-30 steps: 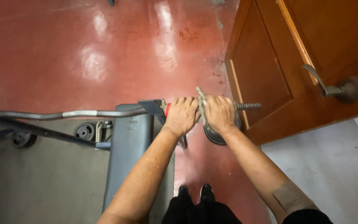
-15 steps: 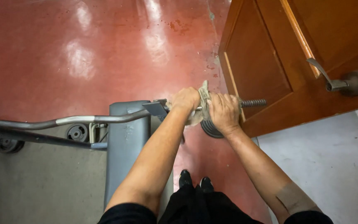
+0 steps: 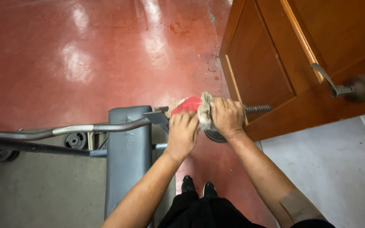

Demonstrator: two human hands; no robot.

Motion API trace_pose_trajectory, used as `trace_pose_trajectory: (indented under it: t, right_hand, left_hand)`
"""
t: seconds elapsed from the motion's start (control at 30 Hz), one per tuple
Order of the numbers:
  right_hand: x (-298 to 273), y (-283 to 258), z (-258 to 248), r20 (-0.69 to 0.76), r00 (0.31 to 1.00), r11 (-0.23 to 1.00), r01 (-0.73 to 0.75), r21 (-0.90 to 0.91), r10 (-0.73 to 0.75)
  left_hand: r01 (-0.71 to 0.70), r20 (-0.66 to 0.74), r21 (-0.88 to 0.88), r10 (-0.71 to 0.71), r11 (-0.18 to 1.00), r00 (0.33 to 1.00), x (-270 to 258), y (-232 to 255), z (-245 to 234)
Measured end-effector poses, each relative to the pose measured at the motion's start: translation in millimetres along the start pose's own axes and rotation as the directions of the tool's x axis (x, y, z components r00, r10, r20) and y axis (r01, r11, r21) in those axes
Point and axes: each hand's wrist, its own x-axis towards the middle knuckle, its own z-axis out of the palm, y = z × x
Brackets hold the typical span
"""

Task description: Cleaning a barbell and dumbbells using a cloth.

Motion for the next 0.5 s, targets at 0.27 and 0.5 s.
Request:
trace_pose_trajectory:
  t: [0.27, 0.5]
  right_hand:
    - [2, -2, -2, 0.002, 1.000, 1.000, -0.012, 0.029, 0.012]
    - [-1, -2, 2, 0.020, 0.999, 0.998, -0.025, -0.049, 0.026]
  left_hand:
    - [0.005, -0.015, 0.200, -0.002, 0.980, 1.000, 28, 18, -14]
    - [0.299, 0.033, 0.001, -0.299, 0.954, 0.954, 43, -3, 5]
